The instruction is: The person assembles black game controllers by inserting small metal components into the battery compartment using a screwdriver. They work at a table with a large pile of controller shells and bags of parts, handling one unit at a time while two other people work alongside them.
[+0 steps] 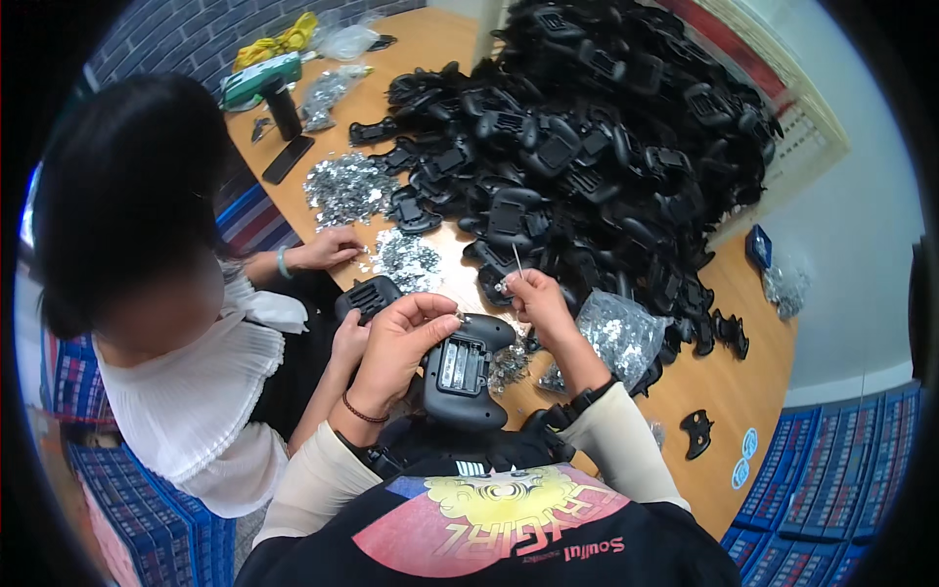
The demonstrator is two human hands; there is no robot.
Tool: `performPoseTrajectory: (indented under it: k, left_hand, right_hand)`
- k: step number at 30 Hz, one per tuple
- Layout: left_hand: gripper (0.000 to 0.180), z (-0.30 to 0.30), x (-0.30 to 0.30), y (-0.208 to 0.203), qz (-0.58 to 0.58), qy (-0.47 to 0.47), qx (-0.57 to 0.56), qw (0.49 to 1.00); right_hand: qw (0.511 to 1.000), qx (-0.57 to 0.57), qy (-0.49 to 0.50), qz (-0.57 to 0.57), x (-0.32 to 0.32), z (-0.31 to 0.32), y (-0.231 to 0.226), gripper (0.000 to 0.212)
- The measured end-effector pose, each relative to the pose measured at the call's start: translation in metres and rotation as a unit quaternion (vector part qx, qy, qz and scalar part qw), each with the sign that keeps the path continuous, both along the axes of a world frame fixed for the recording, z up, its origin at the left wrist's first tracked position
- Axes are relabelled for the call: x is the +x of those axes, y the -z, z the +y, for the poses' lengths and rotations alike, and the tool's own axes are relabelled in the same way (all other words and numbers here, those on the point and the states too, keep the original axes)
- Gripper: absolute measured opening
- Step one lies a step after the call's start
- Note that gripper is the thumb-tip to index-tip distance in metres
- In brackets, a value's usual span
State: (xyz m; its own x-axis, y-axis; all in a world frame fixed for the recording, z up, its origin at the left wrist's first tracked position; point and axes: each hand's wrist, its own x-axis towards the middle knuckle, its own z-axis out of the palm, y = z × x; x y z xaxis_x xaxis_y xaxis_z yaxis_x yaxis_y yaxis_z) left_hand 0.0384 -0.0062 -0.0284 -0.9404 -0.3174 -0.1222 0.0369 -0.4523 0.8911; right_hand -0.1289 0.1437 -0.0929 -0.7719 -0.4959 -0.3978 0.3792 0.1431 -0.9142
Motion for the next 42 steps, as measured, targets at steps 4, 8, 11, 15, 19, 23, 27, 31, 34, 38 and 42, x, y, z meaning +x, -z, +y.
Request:
performPoseTrajectory:
  k: [4, 8, 11, 15, 19, 23, 27, 31, 34, 38, 42]
  left_hand:
    - [0.016, -0.013, 0.009, -0.001, 0.002, -0.040, 0.007, 0.999]
    - [0.016, -0.023, 0.017, 0.001, -0.010, -0.058, -0.011, 0.998]
    - [0.016, -0.023, 0.019, 0.006, -0.018, -0.064, -0.016, 0.998]
    - [0.016, -0.016, 0.016, 0.011, -0.021, -0.051, -0.017, 0.998]
    - [0.017, -0.011, 0.016, 0.015, -0.027, -0.036, -0.023, 0.999]
    - [0.017, -0.008, 0.015, 0.011, -0.021, -0.022, -0.029, 0.999]
    - [0.016, -0.007, 0.016, 0.010, -0.005, -0.014, -0.040, 0.999]
    - [0.015, -0.003, 0.016, 0.009, -0.001, -0.017, -0.037, 0.999]
    - [0.015, -0.002, 0.013, 0.006, 0.009, -0.026, -0.058, 0.998]
    - [0.015, -0.004, 0.009, 0.003, 0.007, -0.028, -0.056, 0.998]
    - [0.016, -0.007, 0.003, 0.011, 0.009, -0.032, -0.052, 0.998]
  right_hand:
    - [0.998, -0.002, -0.022, -0.064, 0.007, -0.017, 0.030, 0.015]
    - [0.990, -0.076, -0.014, -0.116, 0.016, -0.025, 0.018, 0.011]
    - [0.982, -0.135, -0.022, -0.132, 0.020, -0.023, 0.001, 0.010]
    - [0.968, -0.186, -0.014, -0.169, 0.023, -0.011, -0.011, 0.011]
    - [0.964, -0.190, -0.030, -0.185, 0.029, 0.000, -0.023, 0.010]
    - [0.967, -0.202, -0.024, -0.152, 0.038, 0.004, -0.032, 0.009]
    - [0.969, -0.201, -0.018, -0.142, 0.042, 0.010, -0.034, 0.009]
    - [0.971, -0.202, -0.003, -0.127, 0.046, 0.019, -0.035, 0.008]
    - [0.969, -0.213, 0.020, -0.127, 0.049, 0.025, -0.040, 0.007]
    - [0.963, -0.240, 0.042, -0.114, 0.051, 0.039, -0.049, 0.010]
    - [0.960, -0.256, 0.058, -0.096, 0.051, 0.070, -0.055, 0.017]
